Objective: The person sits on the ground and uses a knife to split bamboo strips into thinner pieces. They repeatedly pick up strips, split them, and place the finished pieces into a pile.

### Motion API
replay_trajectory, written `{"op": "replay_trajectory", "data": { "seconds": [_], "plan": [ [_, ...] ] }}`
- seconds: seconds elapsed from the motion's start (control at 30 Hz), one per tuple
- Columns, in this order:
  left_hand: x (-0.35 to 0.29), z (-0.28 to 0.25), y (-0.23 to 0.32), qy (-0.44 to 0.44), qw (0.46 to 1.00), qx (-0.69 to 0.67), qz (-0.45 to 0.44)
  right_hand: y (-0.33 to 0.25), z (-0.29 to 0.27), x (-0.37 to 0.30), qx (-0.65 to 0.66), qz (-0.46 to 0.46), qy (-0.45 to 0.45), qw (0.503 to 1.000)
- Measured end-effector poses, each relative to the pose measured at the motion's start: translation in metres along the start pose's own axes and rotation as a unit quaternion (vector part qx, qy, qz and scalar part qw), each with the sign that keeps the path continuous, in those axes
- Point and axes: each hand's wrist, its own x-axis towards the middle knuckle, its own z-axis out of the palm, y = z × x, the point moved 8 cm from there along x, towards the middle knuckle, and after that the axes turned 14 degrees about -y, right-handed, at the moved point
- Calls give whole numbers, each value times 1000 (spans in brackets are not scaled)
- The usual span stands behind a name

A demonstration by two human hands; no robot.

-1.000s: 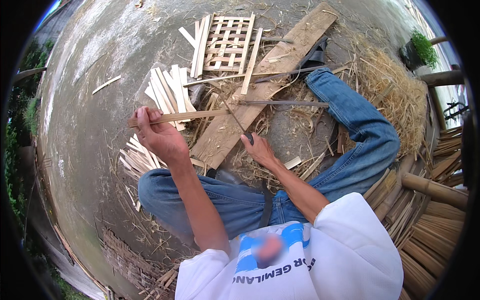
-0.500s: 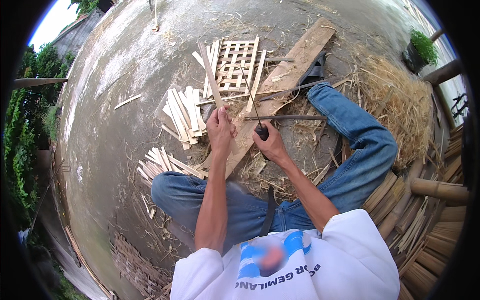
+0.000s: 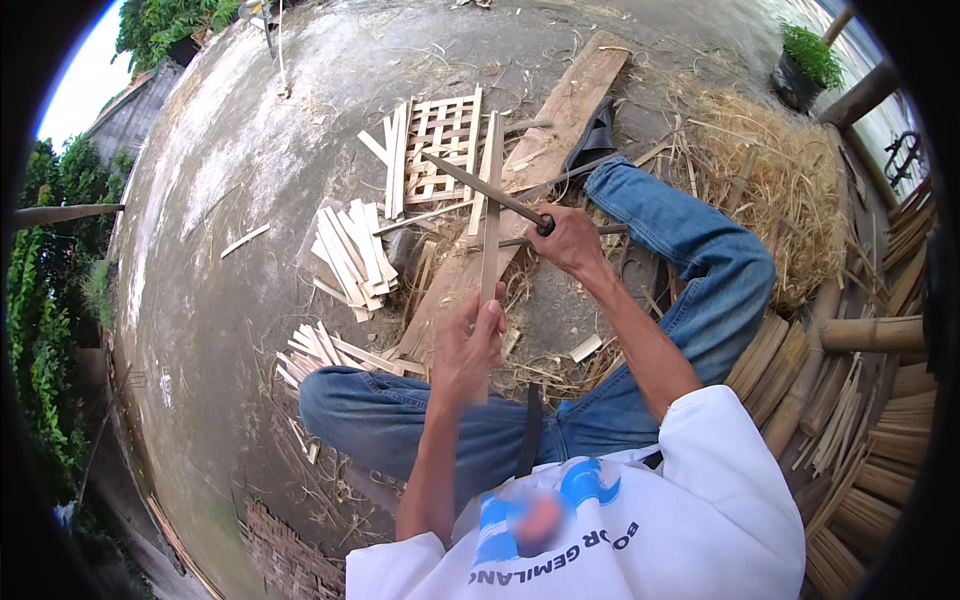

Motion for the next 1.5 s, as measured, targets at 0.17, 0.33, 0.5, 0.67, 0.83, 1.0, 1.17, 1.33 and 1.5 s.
{"op": "replay_trajectory", "data": {
  "seconds": [0.17, 0.33, 0.5, 0.67, 0.83, 1.0, 1.17, 1.33, 1.5],
  "plan": [
    [-13, 11, -12, 2, 1000, -27, -5, 26, -4, 29, -28, 47, 4, 999],
    [-62, 37, -21, -55, 995, 67, -54, 131, -38, 57, 35, 211, 17, 977],
    [14, -26, -60, 81, 995, 50, 18, 115, 9, 24, 211, 183, -40, 959],
    [58, -60, -64, 111, 975, -173, 89, 70, 77, -33, 477, 185, -83, 855],
    [72, -79, -61, 148, 934, -283, 157, 3, 108, -71, 492, 161, -283, 807],
    [74, -90, -54, 159, 921, -306, 179, -10, 126, -75, 465, 101, -318, 820],
    [63, -142, 32, 137, 931, -267, 207, 5, 114, -72, 452, 100, -335, 821],
    [25, -164, 126, 116, 976, 70, 172, 22, 115, -63, 400, 95, -304, 859],
    [11, -180, 102, 280, 925, 60, 249, 33, 117, -59, 193, 188, -276, 922]
  ]
}}
